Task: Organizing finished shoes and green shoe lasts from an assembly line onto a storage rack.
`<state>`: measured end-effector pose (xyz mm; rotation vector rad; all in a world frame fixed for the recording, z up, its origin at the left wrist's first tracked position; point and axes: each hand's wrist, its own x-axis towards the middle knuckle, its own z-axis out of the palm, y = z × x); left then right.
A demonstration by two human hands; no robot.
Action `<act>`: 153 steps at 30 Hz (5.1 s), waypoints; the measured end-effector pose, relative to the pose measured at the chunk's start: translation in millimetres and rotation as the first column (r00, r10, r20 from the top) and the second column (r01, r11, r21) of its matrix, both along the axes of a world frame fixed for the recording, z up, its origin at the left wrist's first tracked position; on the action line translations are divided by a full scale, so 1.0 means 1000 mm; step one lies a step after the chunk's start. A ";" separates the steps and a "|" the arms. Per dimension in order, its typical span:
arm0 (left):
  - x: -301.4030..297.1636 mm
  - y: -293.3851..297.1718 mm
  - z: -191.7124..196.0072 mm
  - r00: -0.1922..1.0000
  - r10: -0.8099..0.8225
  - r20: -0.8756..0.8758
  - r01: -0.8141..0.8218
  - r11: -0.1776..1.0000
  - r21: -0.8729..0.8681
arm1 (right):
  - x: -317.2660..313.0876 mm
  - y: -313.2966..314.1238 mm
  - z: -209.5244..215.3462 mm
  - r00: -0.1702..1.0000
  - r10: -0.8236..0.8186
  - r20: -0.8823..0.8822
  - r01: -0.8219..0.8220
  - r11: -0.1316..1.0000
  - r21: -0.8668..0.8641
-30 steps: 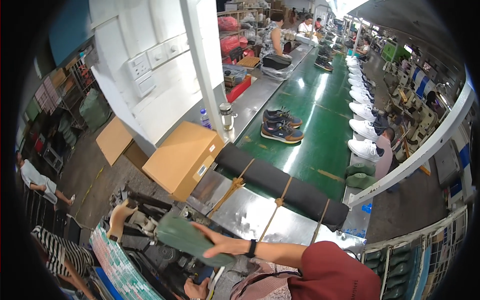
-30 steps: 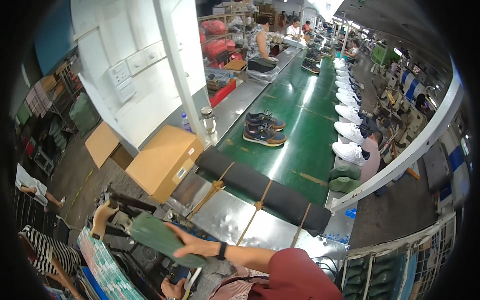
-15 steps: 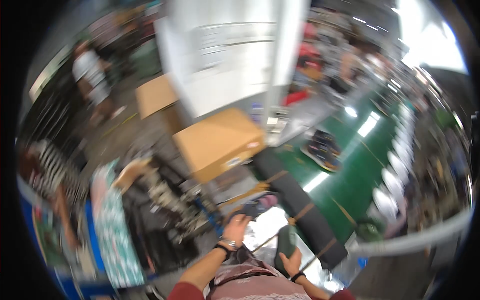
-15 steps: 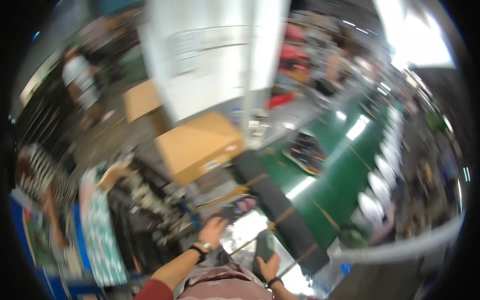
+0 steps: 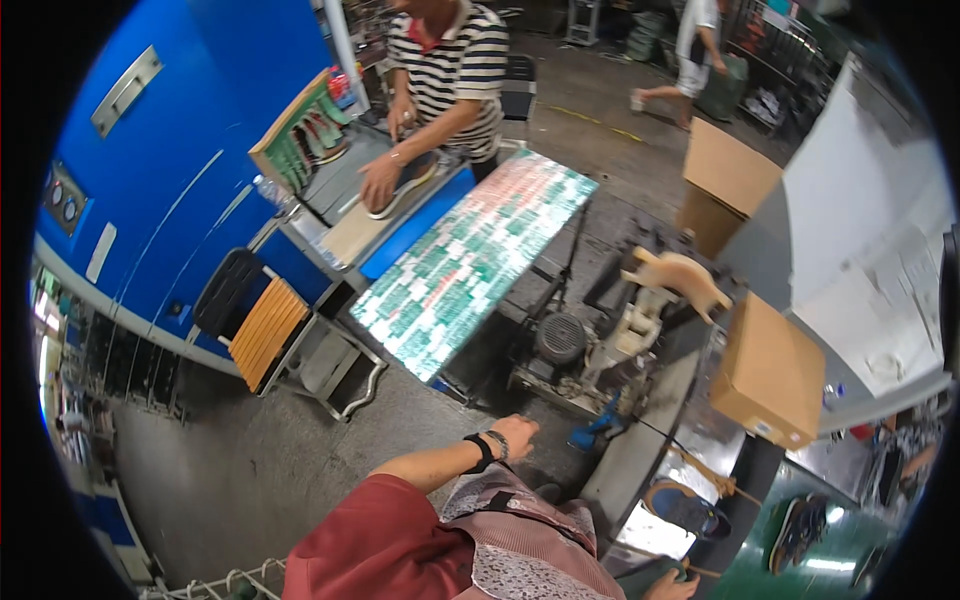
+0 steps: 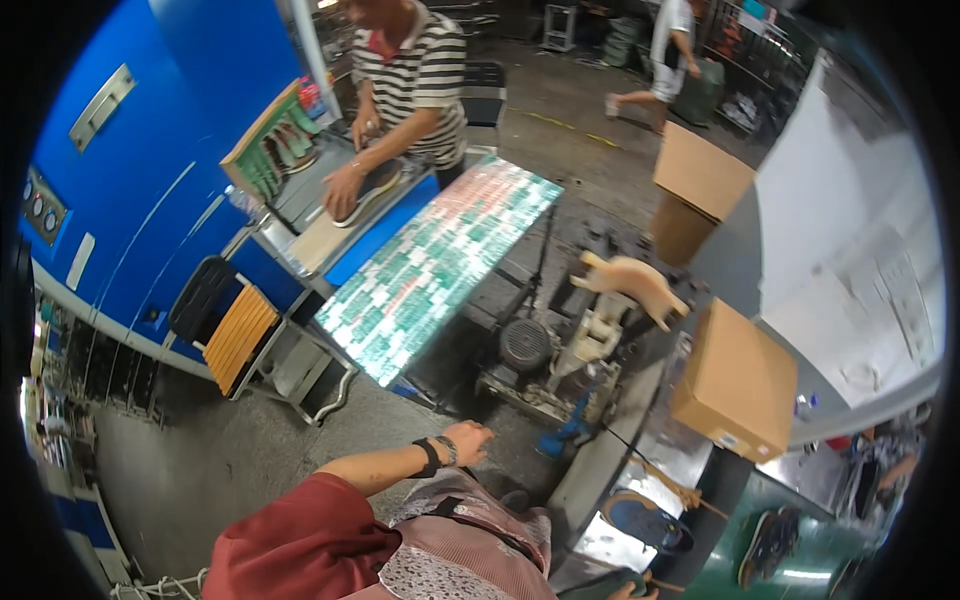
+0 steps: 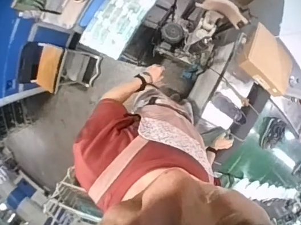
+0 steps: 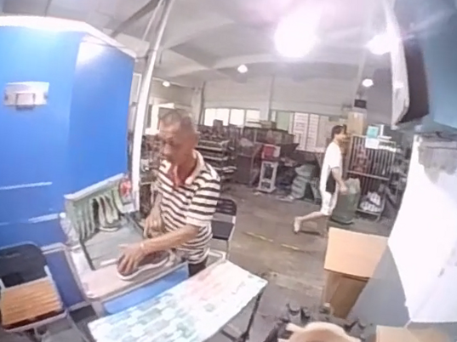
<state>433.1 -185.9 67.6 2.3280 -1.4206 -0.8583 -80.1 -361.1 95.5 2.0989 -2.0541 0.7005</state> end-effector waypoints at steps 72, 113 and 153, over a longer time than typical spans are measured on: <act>-0.009 -0.139 0.125 0.931 -0.078 -0.357 -0.235 0.620 -0.749 | 0.428 -0.061 0.231 0.683 0.683 0.258 -0.726 0.673 0.141; -0.060 -0.112 0.096 -0.333 -0.076 -0.940 -0.305 0.952 0.031 | 0.313 0.011 0.141 0.171 0.153 0.973 -0.533 0.845 -0.039; -0.274 -0.215 0.130 0.681 -0.623 -0.385 0.432 0.766 -0.476 | -0.052 0.094 0.058 0.605 -0.357 0.712 0.309 0.929 0.203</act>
